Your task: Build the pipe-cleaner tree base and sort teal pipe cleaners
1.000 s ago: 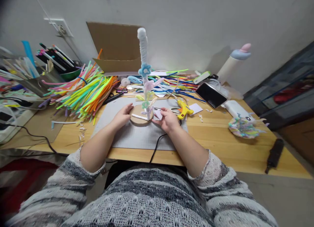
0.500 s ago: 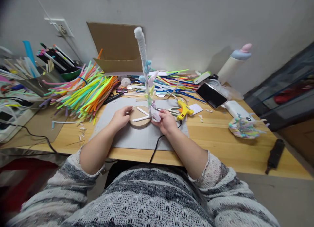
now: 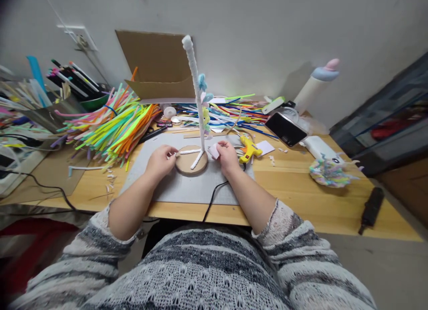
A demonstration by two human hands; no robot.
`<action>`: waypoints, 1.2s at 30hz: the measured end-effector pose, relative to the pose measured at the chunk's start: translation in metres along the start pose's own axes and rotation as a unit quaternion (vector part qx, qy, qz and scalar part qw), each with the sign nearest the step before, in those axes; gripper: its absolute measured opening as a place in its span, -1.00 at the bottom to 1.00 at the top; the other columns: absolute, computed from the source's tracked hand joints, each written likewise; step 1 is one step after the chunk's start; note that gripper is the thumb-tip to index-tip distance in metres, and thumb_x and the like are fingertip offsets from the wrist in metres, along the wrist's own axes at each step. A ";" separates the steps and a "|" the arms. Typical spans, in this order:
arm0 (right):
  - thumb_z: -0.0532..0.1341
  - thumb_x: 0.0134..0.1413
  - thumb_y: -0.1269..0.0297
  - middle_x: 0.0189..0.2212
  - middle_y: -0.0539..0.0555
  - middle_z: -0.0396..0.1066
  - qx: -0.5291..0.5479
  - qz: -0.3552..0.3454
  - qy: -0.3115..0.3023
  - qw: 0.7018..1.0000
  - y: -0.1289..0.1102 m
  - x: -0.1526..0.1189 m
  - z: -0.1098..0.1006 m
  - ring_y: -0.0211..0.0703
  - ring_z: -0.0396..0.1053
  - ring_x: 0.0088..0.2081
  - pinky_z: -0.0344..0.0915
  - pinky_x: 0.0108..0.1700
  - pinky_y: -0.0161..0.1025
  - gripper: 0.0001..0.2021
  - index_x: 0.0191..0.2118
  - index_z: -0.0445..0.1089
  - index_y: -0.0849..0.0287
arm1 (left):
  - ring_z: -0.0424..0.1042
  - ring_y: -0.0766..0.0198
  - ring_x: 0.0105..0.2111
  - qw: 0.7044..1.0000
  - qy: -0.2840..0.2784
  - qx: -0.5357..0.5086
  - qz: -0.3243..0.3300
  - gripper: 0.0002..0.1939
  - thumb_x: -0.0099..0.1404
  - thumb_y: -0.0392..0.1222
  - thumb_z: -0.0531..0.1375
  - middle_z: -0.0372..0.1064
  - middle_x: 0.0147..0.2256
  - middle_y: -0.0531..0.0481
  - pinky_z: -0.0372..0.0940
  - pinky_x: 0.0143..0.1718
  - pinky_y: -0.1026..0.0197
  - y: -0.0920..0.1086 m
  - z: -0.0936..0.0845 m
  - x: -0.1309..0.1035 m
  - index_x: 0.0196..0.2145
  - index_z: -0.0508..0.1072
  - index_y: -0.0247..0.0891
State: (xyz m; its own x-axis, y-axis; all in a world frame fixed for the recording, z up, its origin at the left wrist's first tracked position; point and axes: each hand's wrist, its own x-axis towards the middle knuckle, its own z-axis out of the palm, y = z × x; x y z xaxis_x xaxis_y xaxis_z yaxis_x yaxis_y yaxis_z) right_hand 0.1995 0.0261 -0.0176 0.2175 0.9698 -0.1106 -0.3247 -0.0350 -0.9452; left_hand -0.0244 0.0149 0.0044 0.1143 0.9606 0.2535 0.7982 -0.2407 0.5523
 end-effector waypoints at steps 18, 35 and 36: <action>0.40 -0.27 0.16 -0.48 -0.12 0.34 0.031 0.016 -0.258 0.965 -0.011 -0.031 0.003 -0.44 0.23 -0.67 0.09 -0.69 -0.45 -0.58 -0.25 0.29 0.13 | 0.32 0.30 -0.37 0.945 -0.150 -0.257 0.137 -0.63 0.15 -0.09 0.21 0.36 -0.25 -0.06 0.24 -0.34 0.25 0.015 -0.001 -0.008 -0.10 0.43 -0.30; 0.36 -0.15 0.21 -0.45 -0.15 0.30 0.007 -0.055 -0.257 0.965 -0.005 -0.035 0.003 -0.35 0.36 -0.59 0.32 -0.59 -0.37 -0.65 -0.32 0.15 0.09 | 0.33 0.36 -0.51 0.896 -0.208 -0.391 -0.015 -0.77 -0.01 -0.11 0.30 0.42 -0.52 0.03 0.21 -0.42 0.31 0.016 0.006 -0.009 -0.45 0.50 -0.35; 0.36 -0.16 0.19 -0.47 -0.15 0.30 0.012 -0.047 -0.255 0.966 -0.005 -0.036 0.003 -0.33 0.38 -0.58 0.34 -0.57 -0.35 -0.63 -0.33 0.14 0.09 | 0.34 0.35 -0.51 0.899 -0.207 -0.386 -0.015 -0.76 -0.01 -0.10 0.30 0.43 -0.52 0.02 0.22 -0.41 0.29 0.016 0.006 -0.009 -0.44 0.51 -0.35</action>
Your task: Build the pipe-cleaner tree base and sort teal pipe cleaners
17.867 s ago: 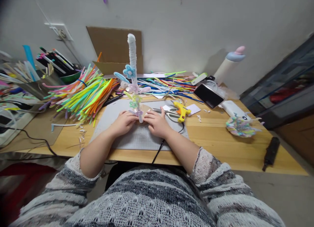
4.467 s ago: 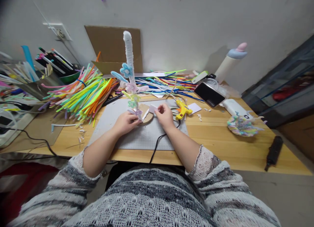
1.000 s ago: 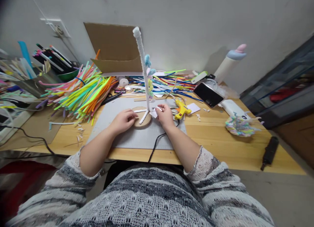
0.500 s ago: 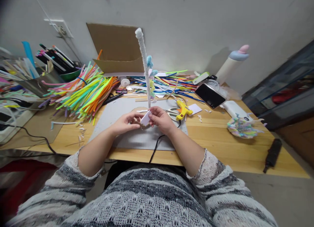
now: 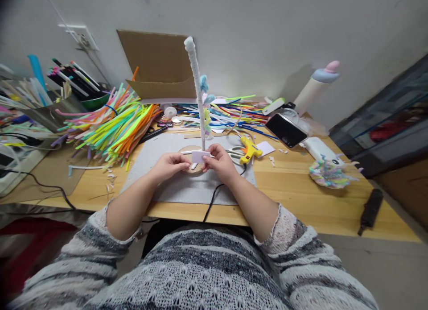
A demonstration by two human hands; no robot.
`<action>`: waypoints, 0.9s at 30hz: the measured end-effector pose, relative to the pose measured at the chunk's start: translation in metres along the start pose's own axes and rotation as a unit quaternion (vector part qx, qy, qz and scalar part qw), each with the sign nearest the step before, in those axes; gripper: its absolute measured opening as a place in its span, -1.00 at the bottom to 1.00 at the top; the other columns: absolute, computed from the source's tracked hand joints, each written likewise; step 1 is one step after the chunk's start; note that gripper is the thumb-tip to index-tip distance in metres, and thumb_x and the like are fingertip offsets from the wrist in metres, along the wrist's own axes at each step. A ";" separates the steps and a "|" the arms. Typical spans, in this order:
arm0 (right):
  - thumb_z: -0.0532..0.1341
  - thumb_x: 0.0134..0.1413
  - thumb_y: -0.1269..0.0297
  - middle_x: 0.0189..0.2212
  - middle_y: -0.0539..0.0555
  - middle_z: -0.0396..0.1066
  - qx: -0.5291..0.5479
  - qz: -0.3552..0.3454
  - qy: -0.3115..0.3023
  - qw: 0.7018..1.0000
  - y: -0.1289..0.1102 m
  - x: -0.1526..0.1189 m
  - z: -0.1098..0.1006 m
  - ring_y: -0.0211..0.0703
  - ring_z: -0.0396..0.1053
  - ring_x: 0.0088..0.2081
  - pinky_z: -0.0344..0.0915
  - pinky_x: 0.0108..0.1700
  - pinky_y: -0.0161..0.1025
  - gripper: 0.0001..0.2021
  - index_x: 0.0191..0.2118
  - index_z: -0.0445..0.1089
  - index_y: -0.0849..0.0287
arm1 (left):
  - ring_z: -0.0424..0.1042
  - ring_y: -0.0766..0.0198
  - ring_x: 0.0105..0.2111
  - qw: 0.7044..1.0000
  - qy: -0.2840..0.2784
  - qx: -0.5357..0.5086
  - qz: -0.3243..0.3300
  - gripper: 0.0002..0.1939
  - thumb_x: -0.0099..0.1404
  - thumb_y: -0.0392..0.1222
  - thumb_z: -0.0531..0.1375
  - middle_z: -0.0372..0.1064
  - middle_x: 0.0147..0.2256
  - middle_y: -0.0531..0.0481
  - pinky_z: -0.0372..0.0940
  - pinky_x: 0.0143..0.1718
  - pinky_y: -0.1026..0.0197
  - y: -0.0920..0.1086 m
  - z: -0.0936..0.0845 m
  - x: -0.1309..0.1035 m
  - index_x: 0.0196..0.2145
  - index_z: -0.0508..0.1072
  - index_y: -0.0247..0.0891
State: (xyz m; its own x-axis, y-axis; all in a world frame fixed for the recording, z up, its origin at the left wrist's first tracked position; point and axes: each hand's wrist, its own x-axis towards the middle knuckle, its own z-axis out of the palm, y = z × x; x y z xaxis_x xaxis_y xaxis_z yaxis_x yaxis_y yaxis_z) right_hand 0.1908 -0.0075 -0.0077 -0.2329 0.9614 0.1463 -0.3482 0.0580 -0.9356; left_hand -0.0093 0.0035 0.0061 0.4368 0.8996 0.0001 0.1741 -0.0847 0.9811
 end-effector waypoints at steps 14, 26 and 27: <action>0.20 -0.23 0.32 -0.62 -0.22 0.14 -0.107 0.005 0.196 0.975 -0.002 0.008 -0.009 -0.45 0.05 -0.76 -0.05 -0.75 -0.44 -0.71 -0.33 0.09 0.08 | 0.26 0.30 -0.52 0.891 0.346 0.292 -0.025 -0.70 0.07 -0.02 0.25 0.24 -0.60 0.07 0.14 -0.44 0.26 -0.008 -0.050 0.008 -0.61 0.34 -0.28; 0.20 -0.22 0.43 -0.51 -0.10 0.31 -0.128 0.064 0.259 0.955 0.016 0.021 -0.019 -0.25 0.42 -0.59 0.41 -0.58 -0.29 -0.72 -0.34 0.09 0.11 | 0.37 0.25 -0.31 0.918 0.237 0.300 0.100 -0.75 0.14 -0.23 0.18 0.39 -0.30 -0.03 0.26 -0.24 0.21 -0.007 -0.032 0.009 -0.18 0.43 -0.28; 0.20 -0.22 0.43 -0.52 -0.11 0.30 -0.133 0.062 0.261 0.954 0.017 0.022 -0.019 -0.24 0.42 -0.59 0.40 -0.60 -0.30 -0.71 -0.34 0.08 0.11 | 0.37 0.23 -0.29 0.924 0.184 0.312 0.118 -0.78 0.15 -0.21 0.18 0.39 -0.30 -0.04 0.26 -0.22 0.20 -0.007 -0.028 0.008 -0.22 0.44 -0.27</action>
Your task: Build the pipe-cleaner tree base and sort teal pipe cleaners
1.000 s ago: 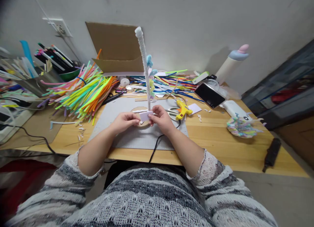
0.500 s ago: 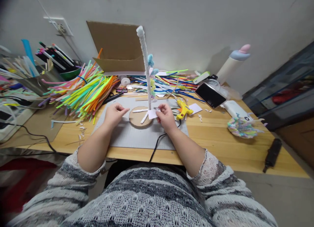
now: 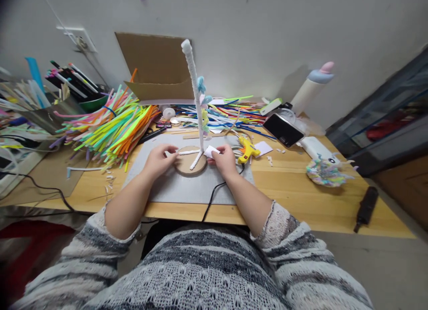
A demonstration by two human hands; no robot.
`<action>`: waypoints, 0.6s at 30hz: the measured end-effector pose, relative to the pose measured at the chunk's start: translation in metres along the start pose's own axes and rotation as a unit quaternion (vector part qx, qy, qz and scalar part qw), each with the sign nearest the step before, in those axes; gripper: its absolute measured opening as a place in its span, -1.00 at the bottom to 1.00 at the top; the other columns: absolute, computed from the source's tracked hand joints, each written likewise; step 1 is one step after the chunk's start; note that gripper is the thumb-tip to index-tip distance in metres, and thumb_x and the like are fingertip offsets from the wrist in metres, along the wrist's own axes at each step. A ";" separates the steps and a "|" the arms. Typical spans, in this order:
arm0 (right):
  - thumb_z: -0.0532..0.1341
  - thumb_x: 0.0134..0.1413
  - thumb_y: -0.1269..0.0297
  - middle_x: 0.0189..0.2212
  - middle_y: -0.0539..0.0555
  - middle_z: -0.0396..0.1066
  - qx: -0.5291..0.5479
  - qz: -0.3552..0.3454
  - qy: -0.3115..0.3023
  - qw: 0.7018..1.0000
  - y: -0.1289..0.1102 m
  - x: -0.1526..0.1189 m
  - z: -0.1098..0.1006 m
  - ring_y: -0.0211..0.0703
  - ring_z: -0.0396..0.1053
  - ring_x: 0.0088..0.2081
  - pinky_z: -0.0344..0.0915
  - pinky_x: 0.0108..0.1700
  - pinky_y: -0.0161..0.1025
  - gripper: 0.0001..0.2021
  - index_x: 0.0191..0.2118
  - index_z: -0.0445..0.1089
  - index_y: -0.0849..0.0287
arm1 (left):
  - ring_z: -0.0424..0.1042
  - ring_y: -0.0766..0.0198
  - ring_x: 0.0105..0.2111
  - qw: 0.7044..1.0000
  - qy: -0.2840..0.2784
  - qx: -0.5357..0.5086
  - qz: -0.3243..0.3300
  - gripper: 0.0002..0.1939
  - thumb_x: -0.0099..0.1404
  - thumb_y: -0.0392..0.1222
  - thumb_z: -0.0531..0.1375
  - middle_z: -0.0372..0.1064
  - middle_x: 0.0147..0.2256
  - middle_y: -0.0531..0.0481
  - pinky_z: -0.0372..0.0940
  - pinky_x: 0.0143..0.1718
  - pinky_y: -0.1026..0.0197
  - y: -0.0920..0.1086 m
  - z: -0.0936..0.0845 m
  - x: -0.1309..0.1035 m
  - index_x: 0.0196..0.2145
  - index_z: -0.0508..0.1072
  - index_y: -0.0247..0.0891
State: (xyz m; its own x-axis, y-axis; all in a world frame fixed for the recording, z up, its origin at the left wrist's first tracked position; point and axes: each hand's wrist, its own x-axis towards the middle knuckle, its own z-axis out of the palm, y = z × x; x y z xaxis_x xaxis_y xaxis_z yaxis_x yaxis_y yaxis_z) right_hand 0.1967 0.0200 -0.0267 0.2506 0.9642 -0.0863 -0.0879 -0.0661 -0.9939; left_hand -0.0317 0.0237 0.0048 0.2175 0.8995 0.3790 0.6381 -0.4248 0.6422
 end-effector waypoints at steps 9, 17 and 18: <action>0.21 -0.18 0.36 -0.56 -0.13 0.28 -0.057 -0.031 -0.002 0.998 0.002 -0.001 0.005 -0.34 0.28 -0.70 0.18 -0.72 -0.39 -0.75 -0.33 0.14 0.12 | 0.34 0.14 -0.18 0.965 -0.218 0.011 0.147 -0.71 0.09 -0.09 0.31 0.37 -0.23 -0.08 0.23 -0.12 0.11 0.010 0.002 -0.003 -0.21 0.50 -0.20; 0.23 -0.19 0.27 -0.63 -0.13 0.29 -0.091 -0.056 -0.028 0.994 0.006 -0.006 0.007 -0.34 0.16 -0.70 0.04 -0.69 -0.38 -0.75 -0.34 0.16 0.11 | 0.34 0.12 -0.15 0.963 -0.218 0.015 0.155 -0.67 0.10 -0.10 0.31 0.35 -0.17 -0.09 0.21 -0.06 0.10 0.005 0.004 -0.004 -0.14 0.52 -0.16; 0.23 -0.19 0.26 -0.63 -0.13 0.29 -0.090 -0.056 -0.030 0.994 0.008 -0.005 0.007 -0.33 0.18 -0.69 0.05 -0.68 -0.38 -0.74 -0.34 0.15 0.11 | 0.34 0.13 -0.16 0.963 -0.220 0.014 0.157 -0.68 0.10 -0.10 0.30 0.35 -0.18 -0.09 0.22 -0.08 0.10 0.005 0.004 -0.004 -0.16 0.53 -0.16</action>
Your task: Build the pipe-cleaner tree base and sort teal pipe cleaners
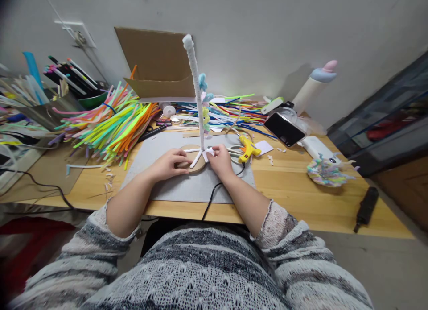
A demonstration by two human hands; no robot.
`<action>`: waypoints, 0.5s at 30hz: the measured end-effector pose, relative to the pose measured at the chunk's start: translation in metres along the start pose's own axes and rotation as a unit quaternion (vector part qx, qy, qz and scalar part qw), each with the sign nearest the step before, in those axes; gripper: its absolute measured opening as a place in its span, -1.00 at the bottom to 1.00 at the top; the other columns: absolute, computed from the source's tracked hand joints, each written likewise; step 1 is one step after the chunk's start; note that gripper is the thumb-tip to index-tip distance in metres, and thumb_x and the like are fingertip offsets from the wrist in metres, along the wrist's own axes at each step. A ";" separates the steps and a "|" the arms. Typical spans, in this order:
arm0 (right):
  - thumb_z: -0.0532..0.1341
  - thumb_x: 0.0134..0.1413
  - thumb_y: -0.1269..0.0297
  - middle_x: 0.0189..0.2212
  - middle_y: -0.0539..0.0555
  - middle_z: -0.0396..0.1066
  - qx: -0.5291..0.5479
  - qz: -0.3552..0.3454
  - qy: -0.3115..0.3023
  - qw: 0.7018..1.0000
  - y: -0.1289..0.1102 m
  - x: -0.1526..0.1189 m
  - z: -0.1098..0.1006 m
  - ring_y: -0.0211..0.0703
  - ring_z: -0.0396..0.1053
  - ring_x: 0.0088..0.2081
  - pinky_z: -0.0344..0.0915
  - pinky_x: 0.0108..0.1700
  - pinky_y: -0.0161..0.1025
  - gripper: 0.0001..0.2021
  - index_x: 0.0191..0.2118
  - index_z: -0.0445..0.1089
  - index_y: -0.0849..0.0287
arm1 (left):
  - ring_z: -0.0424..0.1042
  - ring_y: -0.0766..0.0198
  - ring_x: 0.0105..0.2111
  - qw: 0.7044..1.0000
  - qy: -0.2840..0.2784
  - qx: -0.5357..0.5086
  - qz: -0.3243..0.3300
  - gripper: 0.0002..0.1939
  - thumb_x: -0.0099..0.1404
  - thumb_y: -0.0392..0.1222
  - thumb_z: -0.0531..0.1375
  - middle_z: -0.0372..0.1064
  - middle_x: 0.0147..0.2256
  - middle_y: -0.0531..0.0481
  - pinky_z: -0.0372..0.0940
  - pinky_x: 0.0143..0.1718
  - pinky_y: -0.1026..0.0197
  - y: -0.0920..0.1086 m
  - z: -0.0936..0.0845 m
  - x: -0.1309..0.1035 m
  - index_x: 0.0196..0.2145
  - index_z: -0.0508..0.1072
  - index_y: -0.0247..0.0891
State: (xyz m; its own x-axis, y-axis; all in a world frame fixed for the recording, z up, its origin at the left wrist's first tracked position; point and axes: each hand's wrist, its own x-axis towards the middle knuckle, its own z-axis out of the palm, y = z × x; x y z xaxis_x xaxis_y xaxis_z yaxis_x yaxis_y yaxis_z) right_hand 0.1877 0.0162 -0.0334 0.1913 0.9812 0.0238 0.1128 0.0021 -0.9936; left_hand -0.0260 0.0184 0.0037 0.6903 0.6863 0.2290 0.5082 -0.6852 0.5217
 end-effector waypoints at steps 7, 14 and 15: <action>0.26 -0.21 0.24 -0.68 -0.18 0.23 0.003 0.003 -0.019 1.000 0.001 -0.007 0.000 -0.34 0.15 -0.71 0.02 -0.69 -0.39 -0.70 -0.34 0.14 0.09 | 0.34 0.15 -0.19 1.000 -0.001 -0.010 0.002 -0.69 0.09 -0.10 0.31 0.35 -0.19 -0.09 0.23 -0.09 0.09 0.000 0.000 0.001 -0.17 0.54 -0.15; 0.25 -0.21 0.28 -0.73 -0.21 0.19 0.006 0.018 -0.047 0.999 -0.002 -0.016 0.003 -0.34 0.08 -0.79 -0.05 -0.75 -0.38 -0.69 -0.35 0.09 0.05 | 0.35 0.15 -0.19 1.000 0.005 -0.017 0.014 -0.69 0.08 -0.12 0.32 0.34 -0.20 -0.09 0.22 -0.11 0.12 -0.001 0.001 0.000 -0.18 0.54 -0.17; 0.25 -0.21 0.28 -0.73 -0.21 0.20 0.002 0.017 -0.048 0.999 -0.002 -0.017 0.003 -0.34 0.09 -0.79 -0.05 -0.75 -0.38 -0.70 -0.35 0.08 0.05 | 0.35 0.15 -0.19 1.000 0.006 -0.013 0.014 -0.69 0.08 -0.12 0.32 0.34 -0.20 -0.09 0.22 -0.11 0.12 -0.001 0.001 0.000 -0.18 0.54 -0.18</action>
State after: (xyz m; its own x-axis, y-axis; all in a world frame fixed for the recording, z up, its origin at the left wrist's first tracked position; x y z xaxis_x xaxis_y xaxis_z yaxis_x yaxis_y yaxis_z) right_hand 0.1809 -0.0002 -0.0319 0.1001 0.9947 -0.0214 0.1028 -0.0317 -0.9942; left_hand -0.0265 0.0191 0.0024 0.6984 0.6694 0.2531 0.4750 -0.6982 0.5357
